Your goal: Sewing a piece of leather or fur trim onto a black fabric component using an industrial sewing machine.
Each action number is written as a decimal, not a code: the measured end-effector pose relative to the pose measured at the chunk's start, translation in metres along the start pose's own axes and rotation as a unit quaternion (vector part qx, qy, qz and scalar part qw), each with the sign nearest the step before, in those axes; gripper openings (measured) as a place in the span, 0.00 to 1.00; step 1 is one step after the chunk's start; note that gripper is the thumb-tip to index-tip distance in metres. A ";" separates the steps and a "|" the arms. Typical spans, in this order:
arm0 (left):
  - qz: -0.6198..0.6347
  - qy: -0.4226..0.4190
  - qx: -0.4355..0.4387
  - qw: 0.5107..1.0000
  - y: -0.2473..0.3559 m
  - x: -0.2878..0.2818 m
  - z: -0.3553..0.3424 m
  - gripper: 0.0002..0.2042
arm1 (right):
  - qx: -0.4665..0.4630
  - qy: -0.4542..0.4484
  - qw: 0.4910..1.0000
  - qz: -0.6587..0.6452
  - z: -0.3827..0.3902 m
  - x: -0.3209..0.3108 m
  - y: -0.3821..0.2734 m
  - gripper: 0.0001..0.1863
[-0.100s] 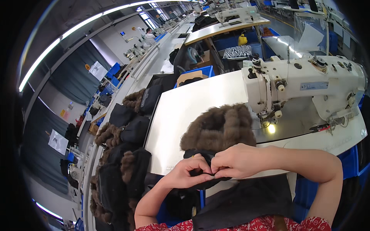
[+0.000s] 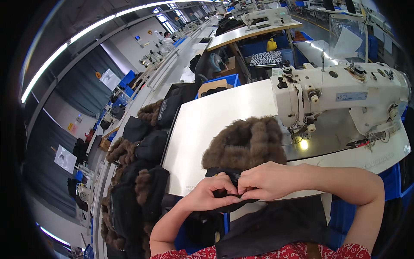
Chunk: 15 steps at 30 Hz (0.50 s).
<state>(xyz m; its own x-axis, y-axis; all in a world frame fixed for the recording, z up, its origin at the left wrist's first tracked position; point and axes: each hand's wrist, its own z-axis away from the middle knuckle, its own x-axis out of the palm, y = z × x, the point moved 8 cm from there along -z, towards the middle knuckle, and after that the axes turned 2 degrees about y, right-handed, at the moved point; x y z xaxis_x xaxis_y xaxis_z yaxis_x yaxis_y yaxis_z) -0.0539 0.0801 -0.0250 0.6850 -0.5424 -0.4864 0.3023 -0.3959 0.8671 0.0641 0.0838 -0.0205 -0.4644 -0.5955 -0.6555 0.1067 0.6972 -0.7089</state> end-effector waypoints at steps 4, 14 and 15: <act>-0.014 -0.007 -0.001 1.000 0.000 0.002 -0.006 0.06 | 0.018 -0.012 1.000 -0.020 0.003 -0.001 0.002 0.08; -0.033 0.056 0.051 0.997 0.004 0.004 0.000 0.05 | -0.009 0.083 0.995 0.050 0.013 -0.005 0.000 0.09; -0.042 0.059 0.047 0.996 0.005 0.004 0.000 0.05 | -0.008 0.083 0.995 0.050 0.013 -0.006 -0.001 0.09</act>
<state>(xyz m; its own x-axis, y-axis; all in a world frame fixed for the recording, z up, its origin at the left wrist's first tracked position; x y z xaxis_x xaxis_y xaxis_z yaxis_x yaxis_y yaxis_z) -0.0491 0.0761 -0.0227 0.7347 -0.4153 -0.5364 0.3021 -0.5076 0.8069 0.0782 0.0815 -0.0197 -0.5912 -0.4502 -0.6692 0.1457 0.7565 -0.6376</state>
